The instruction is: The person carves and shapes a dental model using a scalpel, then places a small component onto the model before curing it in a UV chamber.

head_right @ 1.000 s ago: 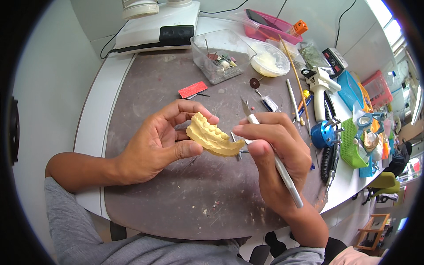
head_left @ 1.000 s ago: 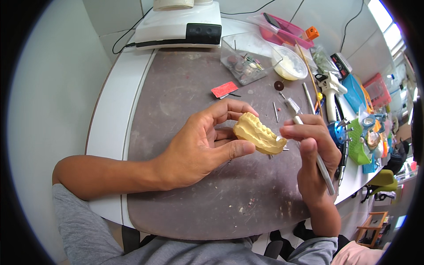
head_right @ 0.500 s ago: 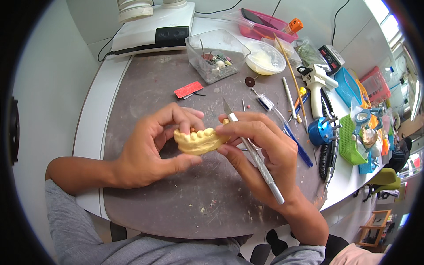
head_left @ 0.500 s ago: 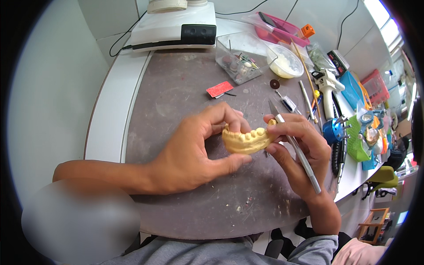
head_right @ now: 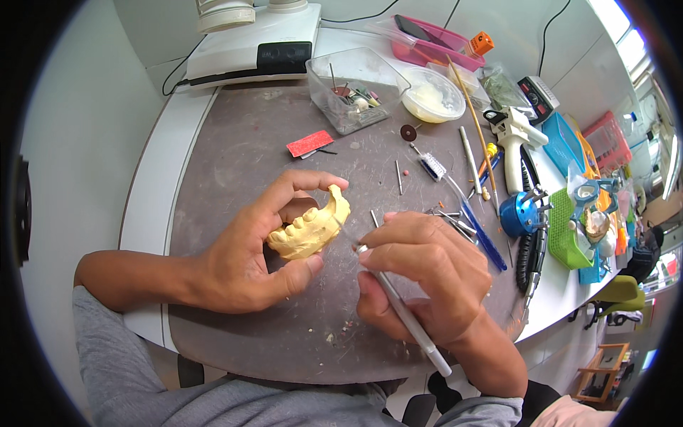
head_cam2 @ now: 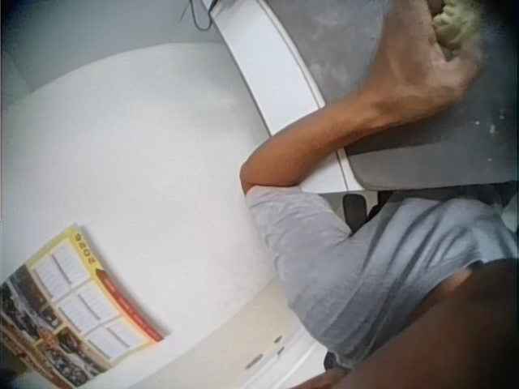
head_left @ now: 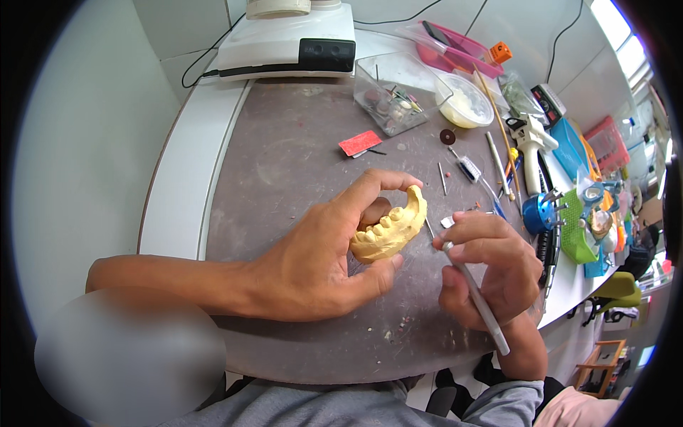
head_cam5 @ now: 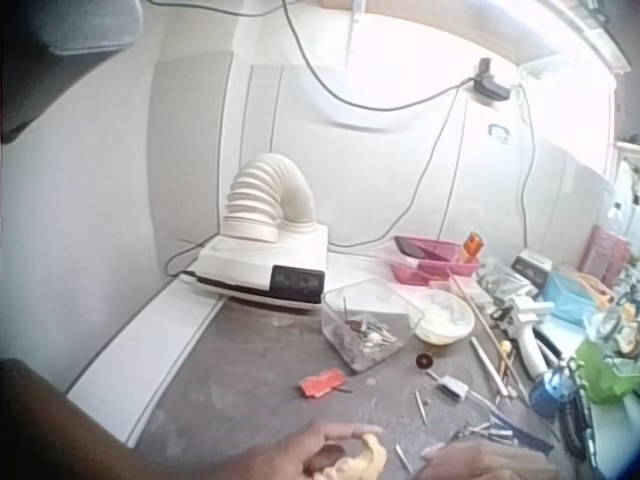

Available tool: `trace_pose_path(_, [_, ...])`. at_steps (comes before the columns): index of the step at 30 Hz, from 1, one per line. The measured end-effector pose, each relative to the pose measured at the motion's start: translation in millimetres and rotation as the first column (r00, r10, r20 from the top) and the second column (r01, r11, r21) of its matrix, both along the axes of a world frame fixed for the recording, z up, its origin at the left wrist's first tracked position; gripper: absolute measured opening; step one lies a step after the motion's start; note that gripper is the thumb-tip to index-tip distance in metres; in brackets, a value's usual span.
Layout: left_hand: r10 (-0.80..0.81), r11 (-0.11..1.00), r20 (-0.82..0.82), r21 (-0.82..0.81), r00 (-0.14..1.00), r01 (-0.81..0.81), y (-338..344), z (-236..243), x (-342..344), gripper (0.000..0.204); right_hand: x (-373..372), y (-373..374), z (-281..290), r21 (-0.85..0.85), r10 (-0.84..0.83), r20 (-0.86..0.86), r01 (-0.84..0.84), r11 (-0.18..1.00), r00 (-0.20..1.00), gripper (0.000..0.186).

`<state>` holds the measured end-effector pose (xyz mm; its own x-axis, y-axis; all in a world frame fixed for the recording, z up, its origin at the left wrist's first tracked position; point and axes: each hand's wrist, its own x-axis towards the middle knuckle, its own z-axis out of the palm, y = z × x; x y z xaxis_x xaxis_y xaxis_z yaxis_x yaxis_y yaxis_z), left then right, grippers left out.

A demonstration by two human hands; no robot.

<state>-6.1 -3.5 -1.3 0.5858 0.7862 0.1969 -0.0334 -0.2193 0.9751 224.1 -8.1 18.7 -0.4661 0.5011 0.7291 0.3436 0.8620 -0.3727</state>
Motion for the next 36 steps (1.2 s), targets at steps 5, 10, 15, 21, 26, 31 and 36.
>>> trace_pose_path(5, [0.04,0.999,-0.022,0.018,0.999,-0.039,1,0,0,0.063,-2,1,-1,0.032,0.029,0.047,-0.03,0.999,0.998,0.029])
trace_pose_path(10, [0.038,0.999,-0.047,0.04,0.998,-0.036,1,1,-1,0.063,-6,0,-3,0.038,0.015,0.064,-0.018,0.999,0.998,0.026])
trace_pose_path(15, [0.053,0.997,-0.068,0.053,0.996,-0.05,1,-1,-2,0.064,-6,1,-2,0.073,-0.02,0.094,0.013,0.997,0.995,0.026])
trace_pose_path(21, [0.07,0.995,-0.122,-0.062,0.99,-0.078,1,4,-1,0.061,-7,1,-4,0.134,-0.094,0.078,0.083,0.988,0.993,0.025])
trace_pose_path(26, [0.09,0.994,-0.06,-0.057,0.994,-0.094,4,-1,-1,0.057,-9,1,-2,0.172,-0.148,0.081,0.133,0.976,0.986,0.023])
trace_pose_path(31, [0.089,0.992,-0.011,-0.091,0.996,-0.089,5,2,0,0.055,-13,1,-2,0.254,-0.182,0.107,0.15,0.955,0.977,0.021])
trace_pose_path(36, [0.071,0.99,0.013,-0.127,0.997,-0.068,1,11,-5,0.054,14,16,-2,0.252,-0.389,0.077,0.36,0.898,0.918,0.015])
